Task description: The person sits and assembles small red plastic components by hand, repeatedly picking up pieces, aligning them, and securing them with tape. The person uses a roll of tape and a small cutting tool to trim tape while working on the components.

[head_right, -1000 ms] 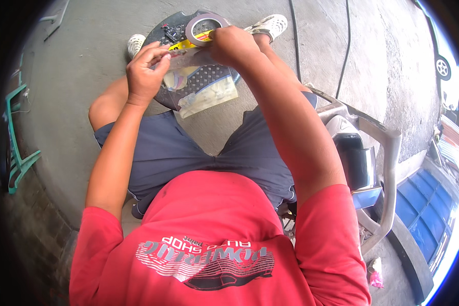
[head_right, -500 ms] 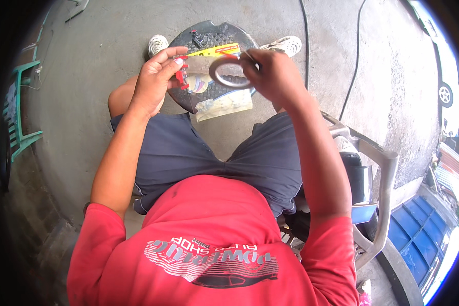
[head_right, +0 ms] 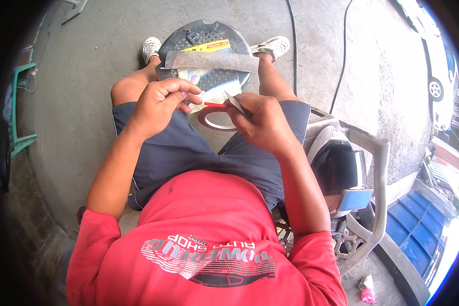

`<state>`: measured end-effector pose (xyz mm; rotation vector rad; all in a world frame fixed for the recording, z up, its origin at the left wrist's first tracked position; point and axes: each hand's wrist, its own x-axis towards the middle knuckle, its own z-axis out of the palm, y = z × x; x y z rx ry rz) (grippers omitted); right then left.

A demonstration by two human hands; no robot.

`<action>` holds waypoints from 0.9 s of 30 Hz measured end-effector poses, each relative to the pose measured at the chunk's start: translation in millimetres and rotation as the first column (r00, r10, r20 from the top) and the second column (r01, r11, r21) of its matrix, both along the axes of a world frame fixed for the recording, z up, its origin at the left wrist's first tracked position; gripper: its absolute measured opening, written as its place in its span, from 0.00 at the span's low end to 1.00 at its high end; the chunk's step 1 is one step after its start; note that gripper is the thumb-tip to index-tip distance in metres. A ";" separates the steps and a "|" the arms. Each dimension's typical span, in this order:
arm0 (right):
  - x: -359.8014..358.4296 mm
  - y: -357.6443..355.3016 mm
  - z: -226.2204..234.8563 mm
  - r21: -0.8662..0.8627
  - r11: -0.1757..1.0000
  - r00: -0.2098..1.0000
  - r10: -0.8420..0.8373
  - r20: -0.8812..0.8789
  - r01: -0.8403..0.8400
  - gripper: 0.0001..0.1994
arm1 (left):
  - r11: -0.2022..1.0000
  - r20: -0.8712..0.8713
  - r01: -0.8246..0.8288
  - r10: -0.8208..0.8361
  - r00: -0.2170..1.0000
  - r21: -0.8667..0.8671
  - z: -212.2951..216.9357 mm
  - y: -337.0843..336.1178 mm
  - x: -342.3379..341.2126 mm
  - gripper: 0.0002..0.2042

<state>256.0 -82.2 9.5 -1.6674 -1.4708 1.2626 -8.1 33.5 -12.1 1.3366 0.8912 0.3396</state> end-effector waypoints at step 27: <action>-41.7 -43.6 18.8 0.126 0.979 0.933 0.111 0.342 -0.163 0.08 | 0.867 -0.042 0.208 -0.213 0.976 0.453 12.1 -62.9 -5.0 0.10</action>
